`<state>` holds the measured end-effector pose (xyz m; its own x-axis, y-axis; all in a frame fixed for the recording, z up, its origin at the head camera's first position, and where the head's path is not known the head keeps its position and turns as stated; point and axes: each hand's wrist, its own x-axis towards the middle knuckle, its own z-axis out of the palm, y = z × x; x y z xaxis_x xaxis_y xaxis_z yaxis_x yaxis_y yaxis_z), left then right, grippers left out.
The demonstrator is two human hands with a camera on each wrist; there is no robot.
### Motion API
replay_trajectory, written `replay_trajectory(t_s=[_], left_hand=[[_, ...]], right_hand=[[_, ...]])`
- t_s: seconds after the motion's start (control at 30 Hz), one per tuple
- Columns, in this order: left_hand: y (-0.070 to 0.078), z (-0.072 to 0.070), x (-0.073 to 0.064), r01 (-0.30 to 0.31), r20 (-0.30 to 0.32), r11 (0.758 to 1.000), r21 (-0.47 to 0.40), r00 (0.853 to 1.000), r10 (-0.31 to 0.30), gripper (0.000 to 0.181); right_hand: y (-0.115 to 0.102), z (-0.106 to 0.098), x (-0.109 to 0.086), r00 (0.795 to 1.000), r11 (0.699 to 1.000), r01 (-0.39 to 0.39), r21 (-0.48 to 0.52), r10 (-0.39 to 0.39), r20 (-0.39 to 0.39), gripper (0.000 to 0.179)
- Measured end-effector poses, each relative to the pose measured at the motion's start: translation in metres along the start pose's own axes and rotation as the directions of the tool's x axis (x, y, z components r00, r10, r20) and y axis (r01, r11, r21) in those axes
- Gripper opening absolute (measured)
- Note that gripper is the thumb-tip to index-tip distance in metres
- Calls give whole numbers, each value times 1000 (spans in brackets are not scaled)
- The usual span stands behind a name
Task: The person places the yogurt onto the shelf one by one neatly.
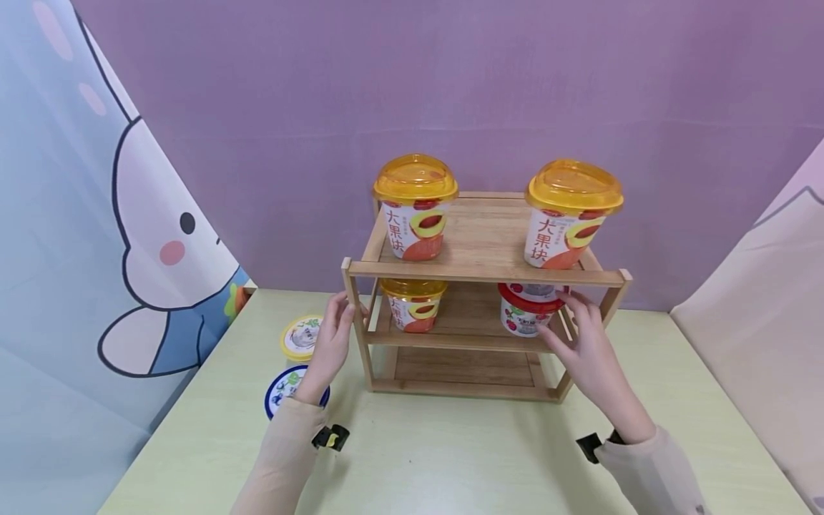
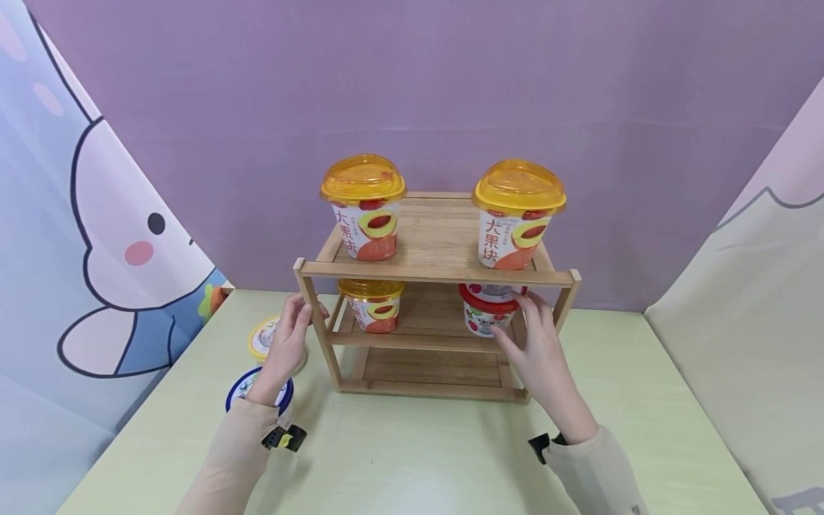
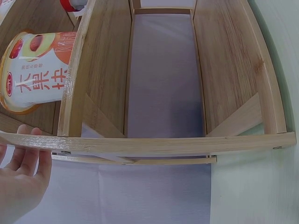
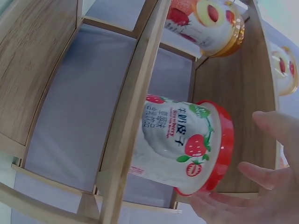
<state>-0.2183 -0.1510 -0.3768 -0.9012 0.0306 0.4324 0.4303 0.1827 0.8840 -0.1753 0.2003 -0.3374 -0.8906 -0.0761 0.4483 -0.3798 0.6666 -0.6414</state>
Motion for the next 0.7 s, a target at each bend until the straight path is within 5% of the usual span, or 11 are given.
replay_trajectory(t_s=[0.23, 0.5, 0.6, 0.7], left_hand=[[-1, 0, 0, 0, -2, 1000, 1, 1000, 0, 35], [-1, 0, 1, -6, 1, 1000, 5, 1000, 6, 33], [-1, 0, 1, 1, 5, 1000, 8, 1000, -1, 33], [-1, 0, 0, 8, 3, 1000, 12, 1000, -8, 33]], right_hand=[[-2, -5, -11, 985, 995, 97, -36, -101, -141, 43], [10, -14, -21, 903, 975, 220, -12, -208, -375, 26], [15, -18, -23, 894, 981, 191, 32, -160, -419, 21], [19, -22, -25, 897, 993, 82, 89, -35, -440, 15]])
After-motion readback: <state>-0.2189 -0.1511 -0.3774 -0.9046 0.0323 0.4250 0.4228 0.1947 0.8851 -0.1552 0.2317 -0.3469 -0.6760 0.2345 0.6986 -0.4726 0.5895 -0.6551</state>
